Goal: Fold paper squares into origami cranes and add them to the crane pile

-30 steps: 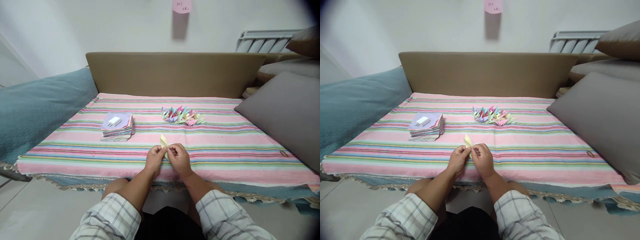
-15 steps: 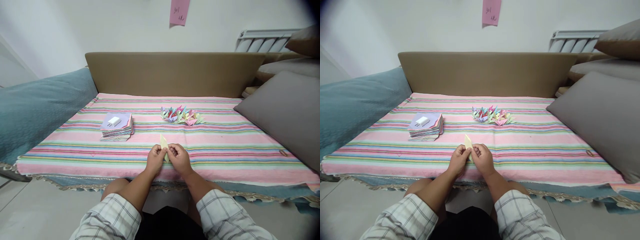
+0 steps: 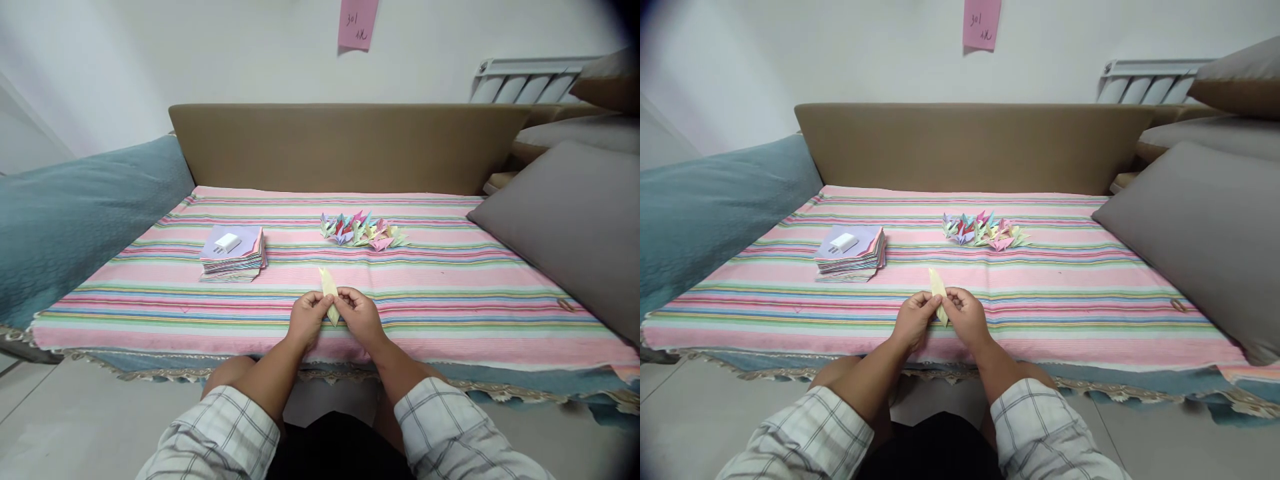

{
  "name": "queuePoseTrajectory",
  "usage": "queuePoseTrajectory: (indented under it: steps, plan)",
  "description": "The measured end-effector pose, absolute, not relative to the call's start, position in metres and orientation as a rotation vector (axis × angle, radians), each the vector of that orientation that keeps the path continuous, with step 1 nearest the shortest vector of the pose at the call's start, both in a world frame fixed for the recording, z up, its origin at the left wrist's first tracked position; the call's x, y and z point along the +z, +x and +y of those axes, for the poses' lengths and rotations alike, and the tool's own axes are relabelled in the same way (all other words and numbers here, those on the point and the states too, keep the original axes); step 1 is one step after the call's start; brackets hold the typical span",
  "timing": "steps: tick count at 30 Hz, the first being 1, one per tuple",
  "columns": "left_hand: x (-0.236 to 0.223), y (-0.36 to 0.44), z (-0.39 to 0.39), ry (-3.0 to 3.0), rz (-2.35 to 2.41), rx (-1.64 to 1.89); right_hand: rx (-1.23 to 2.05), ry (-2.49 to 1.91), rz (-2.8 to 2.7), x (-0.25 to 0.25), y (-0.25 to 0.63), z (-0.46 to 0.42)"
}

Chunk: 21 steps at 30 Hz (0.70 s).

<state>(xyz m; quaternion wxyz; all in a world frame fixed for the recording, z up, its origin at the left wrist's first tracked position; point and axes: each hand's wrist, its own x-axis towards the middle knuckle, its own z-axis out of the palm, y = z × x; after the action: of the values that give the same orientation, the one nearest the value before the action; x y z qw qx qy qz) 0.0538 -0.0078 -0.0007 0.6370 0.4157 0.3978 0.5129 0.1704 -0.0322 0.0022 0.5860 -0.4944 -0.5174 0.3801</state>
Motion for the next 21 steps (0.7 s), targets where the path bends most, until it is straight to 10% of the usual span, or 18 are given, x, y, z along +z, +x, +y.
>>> queuePoseTrajectory:
  steps: [21]
  plan:
    - [0.017, 0.049, -0.011, 0.856, 0.677, 1.006, 1.122, -0.97, -1.013, -0.002, 0.18, -0.026]
